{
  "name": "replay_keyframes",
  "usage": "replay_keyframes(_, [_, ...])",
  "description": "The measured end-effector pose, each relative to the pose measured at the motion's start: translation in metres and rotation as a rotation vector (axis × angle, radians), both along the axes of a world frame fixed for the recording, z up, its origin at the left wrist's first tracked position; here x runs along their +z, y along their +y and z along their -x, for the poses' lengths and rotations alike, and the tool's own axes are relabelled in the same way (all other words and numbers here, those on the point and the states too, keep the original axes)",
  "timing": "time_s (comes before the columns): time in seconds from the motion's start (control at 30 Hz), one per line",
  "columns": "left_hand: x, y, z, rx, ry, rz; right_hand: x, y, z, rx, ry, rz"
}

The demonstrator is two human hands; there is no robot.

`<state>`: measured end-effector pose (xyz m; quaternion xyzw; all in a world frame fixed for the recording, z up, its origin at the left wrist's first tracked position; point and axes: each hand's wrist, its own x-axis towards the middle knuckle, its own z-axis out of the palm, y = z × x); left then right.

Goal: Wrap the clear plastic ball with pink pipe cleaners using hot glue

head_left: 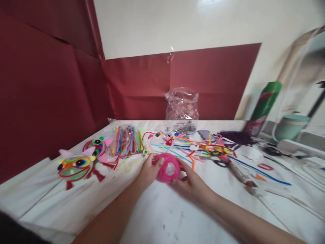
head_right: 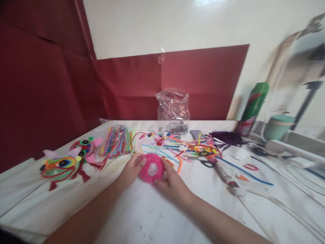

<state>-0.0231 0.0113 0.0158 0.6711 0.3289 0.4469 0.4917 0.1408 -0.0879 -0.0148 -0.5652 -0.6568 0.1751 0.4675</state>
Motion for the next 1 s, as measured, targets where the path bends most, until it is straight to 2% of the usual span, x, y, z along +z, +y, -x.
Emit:
replay_keyframes(0.1, [-0.002,0.001,0.001,0.012,-0.022,0.014,-0.008,-0.001,0.004,0.002,0.128,0.068])
replay_keyframes(0.23, [-0.006,0.001,0.000,0.018,-0.084,0.049,-0.008,-0.001,0.006,-0.002,0.251,0.157])
replay_keyframes(0.47, [-0.010,0.002,-0.004,-0.015,-0.122,0.090,-0.003,0.001,0.002,-0.032,0.264,0.141])
replay_keyframes(0.77, [-0.001,-0.007,-0.004,-0.057,-0.087,0.080,-0.004,0.001,0.000,-0.028,0.265,0.155])
replay_keyframes(1.0, [-0.001,-0.010,-0.006,-0.068,-0.035,0.005,-0.002,0.000,0.002,-0.034,0.252,0.148])
